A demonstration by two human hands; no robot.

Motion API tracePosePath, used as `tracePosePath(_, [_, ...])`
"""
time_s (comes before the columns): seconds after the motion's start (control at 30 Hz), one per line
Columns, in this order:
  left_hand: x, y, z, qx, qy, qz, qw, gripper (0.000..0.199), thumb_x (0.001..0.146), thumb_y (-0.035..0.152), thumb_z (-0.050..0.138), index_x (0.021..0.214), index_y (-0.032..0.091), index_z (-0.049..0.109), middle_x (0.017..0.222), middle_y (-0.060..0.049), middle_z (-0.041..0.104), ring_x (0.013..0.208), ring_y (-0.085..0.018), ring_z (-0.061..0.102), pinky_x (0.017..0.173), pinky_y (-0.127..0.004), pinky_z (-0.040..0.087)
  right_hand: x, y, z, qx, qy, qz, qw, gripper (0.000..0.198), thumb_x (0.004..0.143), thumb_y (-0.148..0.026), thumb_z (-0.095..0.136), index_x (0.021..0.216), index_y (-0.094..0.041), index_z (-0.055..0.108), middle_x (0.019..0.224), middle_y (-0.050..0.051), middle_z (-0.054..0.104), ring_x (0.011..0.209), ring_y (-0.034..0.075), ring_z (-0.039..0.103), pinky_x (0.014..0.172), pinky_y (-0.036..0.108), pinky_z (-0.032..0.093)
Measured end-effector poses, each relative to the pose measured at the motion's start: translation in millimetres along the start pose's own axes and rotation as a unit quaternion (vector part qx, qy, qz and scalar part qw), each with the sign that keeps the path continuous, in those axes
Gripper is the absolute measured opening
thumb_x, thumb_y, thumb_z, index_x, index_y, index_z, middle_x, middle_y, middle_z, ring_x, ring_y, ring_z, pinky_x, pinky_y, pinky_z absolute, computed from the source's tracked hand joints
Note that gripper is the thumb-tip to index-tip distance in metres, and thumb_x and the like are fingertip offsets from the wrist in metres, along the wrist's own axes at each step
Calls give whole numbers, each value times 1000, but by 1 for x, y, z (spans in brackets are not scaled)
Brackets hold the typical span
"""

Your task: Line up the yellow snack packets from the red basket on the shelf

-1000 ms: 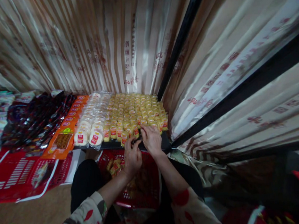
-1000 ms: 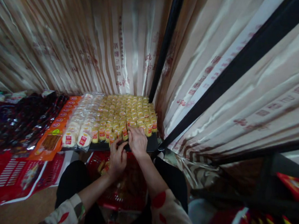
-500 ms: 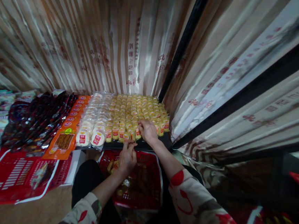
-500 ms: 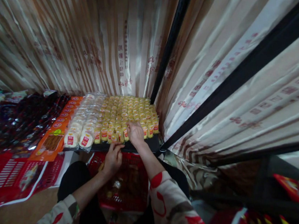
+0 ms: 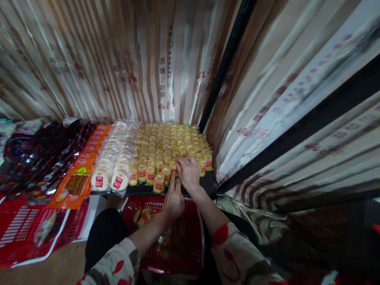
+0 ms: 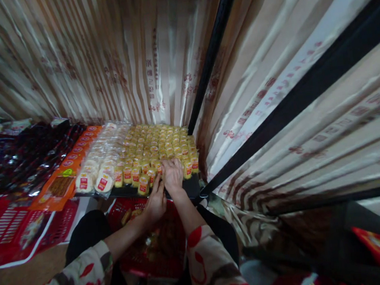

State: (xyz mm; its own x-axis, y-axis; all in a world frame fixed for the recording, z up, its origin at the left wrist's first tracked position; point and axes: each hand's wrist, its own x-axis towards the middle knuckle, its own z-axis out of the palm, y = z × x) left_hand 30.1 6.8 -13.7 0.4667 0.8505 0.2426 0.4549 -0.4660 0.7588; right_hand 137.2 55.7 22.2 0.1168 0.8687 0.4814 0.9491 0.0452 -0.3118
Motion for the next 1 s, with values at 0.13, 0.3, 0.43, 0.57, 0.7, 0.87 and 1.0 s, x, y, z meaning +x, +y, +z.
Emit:
tracePosePath(0.13, [4,-6,8,-15,7,-15,1000,67,71,1,35,138,3,29,151,-15,13,140,-25,11,115,-42,23,-4,4,-3,19,27,-22,999,22,87,-24,48,101,-22,65,93,5,66,95,22,46,85,34,38])
tracePosePath(0.3, [1,-6,9,1,27,-22,999,68,70,0,35,138,6,31,152,-13,12,140,-24,10,114,-41,25,-31,8,-6,51,151,29,987,30,91,-24,39,114,-17,58,114,10,58,110,21,46,96,39,36])
tracePosePath(0.43, [-1,-7,10,9,26,-36,999,67,73,1,34,139,5,29,152,-16,11,138,-24,20,111,-41,31,-60,14,2,38,148,68,986,35,91,-27,37,121,-16,52,131,13,46,122,23,38,99,43,33])
tracePosePath(0.57, [5,-11,11,12,24,-37,999,63,74,1,33,137,6,33,149,-16,21,137,-23,24,112,-43,29,-71,23,14,34,92,81,992,38,91,-33,39,124,-18,51,140,14,36,125,25,33,99,44,34])
tracePosePath(0.7, [10,-16,11,9,20,-19,1000,61,74,1,33,135,9,37,146,-15,31,136,-22,26,112,-45,29,-70,30,23,39,77,89,992,38,91,-36,40,123,-20,53,141,13,35,126,25,33,99,46,34])
tracePosePath(0.87, [3,-10,10,36,44,0,998,53,76,3,35,128,10,44,138,-16,41,132,-23,35,109,-44,34,-69,31,27,32,92,97,991,39,91,-37,40,123,-20,53,140,14,36,127,25,33,99,44,34])
tracePosePath(1.0, [-9,-2,-2,78,117,-14,990,43,80,8,39,122,15,50,124,-13,48,121,-22,44,104,-42,39,-71,30,28,22,99,98,990,38,91,-38,40,121,-19,54,138,14,40,127,25,34,99,44,33])
